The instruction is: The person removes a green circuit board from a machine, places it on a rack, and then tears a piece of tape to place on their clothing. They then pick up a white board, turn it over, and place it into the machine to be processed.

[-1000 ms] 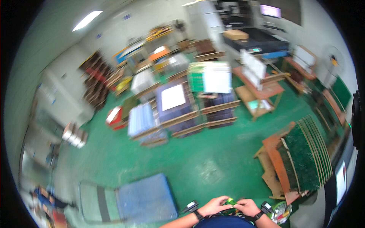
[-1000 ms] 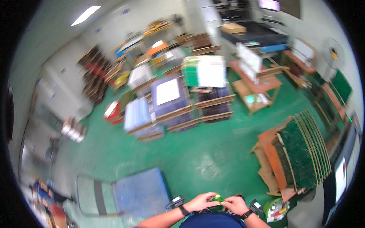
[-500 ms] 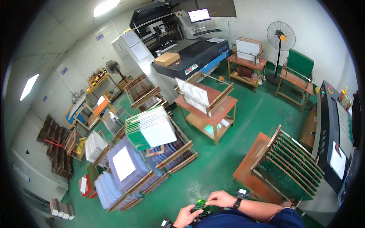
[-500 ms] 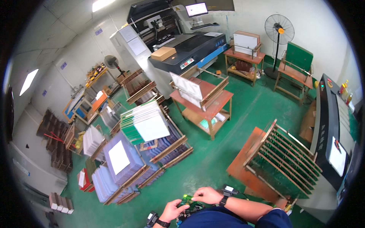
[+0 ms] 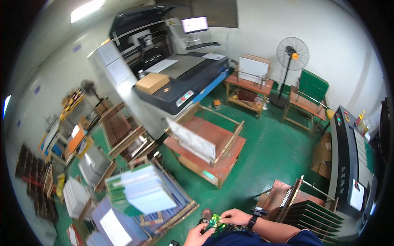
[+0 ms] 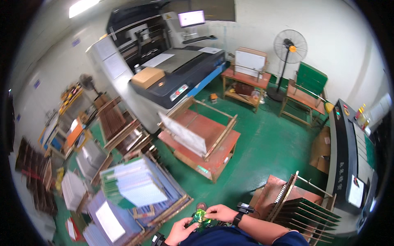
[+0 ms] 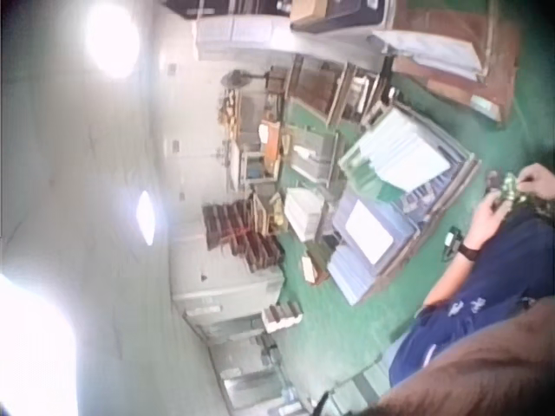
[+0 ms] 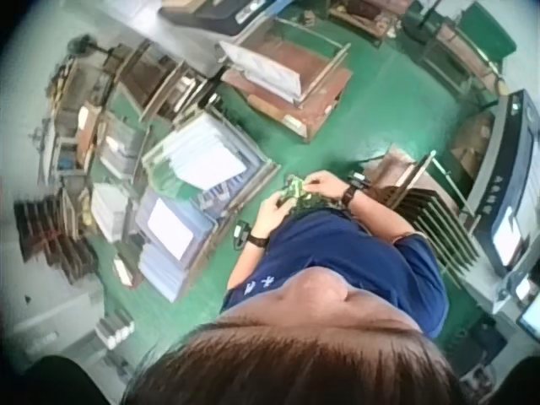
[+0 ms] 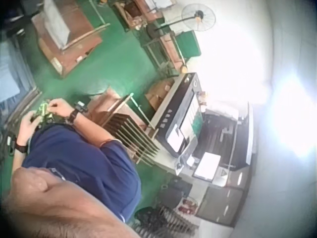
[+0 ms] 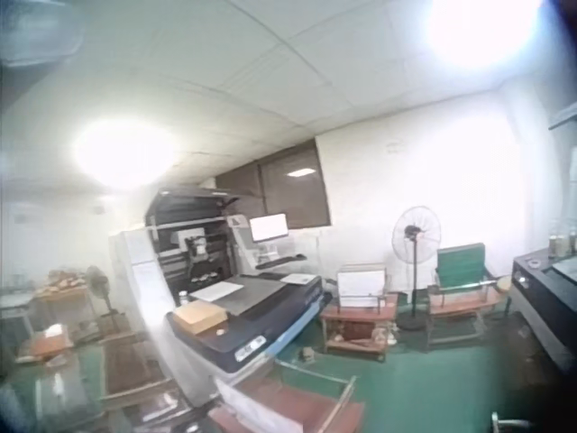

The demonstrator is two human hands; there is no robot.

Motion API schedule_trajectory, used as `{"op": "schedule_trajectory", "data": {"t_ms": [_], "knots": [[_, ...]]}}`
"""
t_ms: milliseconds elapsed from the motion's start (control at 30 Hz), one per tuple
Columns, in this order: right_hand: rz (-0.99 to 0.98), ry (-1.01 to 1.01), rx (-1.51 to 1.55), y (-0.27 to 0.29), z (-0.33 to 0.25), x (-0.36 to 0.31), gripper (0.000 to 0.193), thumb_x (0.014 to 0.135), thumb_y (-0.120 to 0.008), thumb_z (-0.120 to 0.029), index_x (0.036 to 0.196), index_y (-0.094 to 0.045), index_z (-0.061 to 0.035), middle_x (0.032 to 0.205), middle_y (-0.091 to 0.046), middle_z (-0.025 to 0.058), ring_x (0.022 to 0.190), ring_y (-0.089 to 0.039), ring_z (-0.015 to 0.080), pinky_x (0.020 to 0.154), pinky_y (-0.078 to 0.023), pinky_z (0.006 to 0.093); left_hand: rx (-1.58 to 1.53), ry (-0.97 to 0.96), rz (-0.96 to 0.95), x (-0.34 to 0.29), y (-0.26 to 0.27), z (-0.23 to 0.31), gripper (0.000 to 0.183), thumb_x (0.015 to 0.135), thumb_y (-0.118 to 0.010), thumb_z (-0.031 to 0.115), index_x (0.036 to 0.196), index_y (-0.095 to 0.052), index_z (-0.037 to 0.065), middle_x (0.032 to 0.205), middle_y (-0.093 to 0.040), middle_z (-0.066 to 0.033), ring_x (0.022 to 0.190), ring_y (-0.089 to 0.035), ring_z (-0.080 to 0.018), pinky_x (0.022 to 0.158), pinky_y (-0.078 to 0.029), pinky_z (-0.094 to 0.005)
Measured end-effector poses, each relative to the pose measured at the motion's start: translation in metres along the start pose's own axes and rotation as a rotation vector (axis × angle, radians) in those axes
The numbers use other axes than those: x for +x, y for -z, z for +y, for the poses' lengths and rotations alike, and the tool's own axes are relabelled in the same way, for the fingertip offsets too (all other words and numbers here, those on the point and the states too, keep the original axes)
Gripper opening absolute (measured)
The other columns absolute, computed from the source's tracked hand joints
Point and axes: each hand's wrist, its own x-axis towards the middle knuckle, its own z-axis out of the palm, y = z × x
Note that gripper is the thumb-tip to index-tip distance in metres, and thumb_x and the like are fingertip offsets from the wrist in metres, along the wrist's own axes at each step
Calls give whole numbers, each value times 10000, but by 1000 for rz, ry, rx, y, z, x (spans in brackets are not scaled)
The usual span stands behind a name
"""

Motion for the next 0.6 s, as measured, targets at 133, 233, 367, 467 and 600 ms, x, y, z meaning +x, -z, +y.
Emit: {"op": "schedule_trajectory", "data": {"t_ms": [133,233,367,467,600], "knots": [[220,168,132,70,-22,5,123,850,-609,-172,889,-627,-57,709,-569,-45,606,-498,34,553,-408,189,-6,67,-386,96,2,53,248,836,-633,160,1012,-579,-6,741,-604,4,612,-537,-40,561,-439,-185],[475,194,586,124,-17,-4,87,839,-608,-136,806,-595,-56,731,-585,-10,654,-559,86,589,-453,226,33,-31,-546,153,-24,101,259,847,-615,157,1053,-569,5,784,-609,-2,662,-539,-49,594,-451,-196],[784,236,1010,201,0,-19,103,855,-548,-144,911,-564,-59,835,-592,25,678,-544,119,576,-446,254,94,-127,-810,215,-101,155,264,848,-608,162,1070,-574,23,858,-632,-41,759,-582,-81,684,-477,-225],[889,264,1110,268,29,-18,119,843,-518,-157,909,-556,-65,810,-583,32,651,-535,150,570,-444,280,175,-335,-1062,242,-178,200,264,846,-606,177,1066,-577,34,897,-636,-58,804,-601,-107,717,-482,-243],[944,256,1235,337,30,-22,93,841,-512,-163,865,-547,-80,745,-563,26,614,-531,155,560,-439,288,182,-358,-1335,290,-261,229,227,861,-580,191,1027,-577,36,872,-623,-48,743,-573,-99,686,-473,-246]]}}
